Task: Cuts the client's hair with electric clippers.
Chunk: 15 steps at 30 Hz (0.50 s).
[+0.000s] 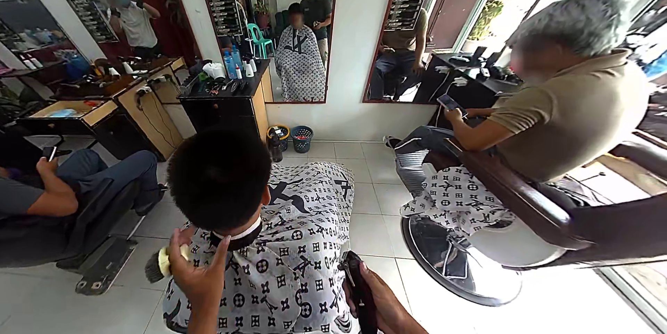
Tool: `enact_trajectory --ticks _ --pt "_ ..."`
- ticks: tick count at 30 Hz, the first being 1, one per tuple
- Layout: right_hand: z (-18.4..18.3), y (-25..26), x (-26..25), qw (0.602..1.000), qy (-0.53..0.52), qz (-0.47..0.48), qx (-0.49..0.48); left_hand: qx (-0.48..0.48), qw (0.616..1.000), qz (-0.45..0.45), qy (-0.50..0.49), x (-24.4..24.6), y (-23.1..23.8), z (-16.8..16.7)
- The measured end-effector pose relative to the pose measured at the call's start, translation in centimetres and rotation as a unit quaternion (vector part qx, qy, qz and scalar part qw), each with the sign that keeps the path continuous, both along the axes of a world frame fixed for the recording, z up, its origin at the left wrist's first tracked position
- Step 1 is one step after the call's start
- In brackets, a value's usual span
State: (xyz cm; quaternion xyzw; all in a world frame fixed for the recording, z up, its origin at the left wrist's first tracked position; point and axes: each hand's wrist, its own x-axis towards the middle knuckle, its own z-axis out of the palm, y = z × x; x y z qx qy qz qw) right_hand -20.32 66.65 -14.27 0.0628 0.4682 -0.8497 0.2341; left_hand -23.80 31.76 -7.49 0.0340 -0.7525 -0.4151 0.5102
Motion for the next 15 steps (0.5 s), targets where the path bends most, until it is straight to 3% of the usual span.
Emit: enact_trajectory --ticks 5,9,12,14,15 --pt "-0.3 3.4 -5.2 1.000 0.013 0.019 0.015 0.028 0.999 0.008 -0.041 -2.5 1.6 3.0" --pt "-0.2 6.8 -10.9 0.996 0.031 0.078 0.018 0.092 0.989 0.101 -0.053 -2.1 4.2 1.0" --pt "0.3 9.6 -14.4 0.988 0.058 0.134 0.050 0.078 0.979 0.182 -0.043 0.0 9.5 -0.5" --pt "0.5 10.7 -16.4 0.983 0.078 0.152 0.065 0.041 0.980 0.129 -0.144 0.6 14.8 -0.5" --pt "0.5 10.9 -17.3 0.980 0.094 0.158 0.070 0.013 0.968 0.052 -0.244 0.3 16.9 0.4"
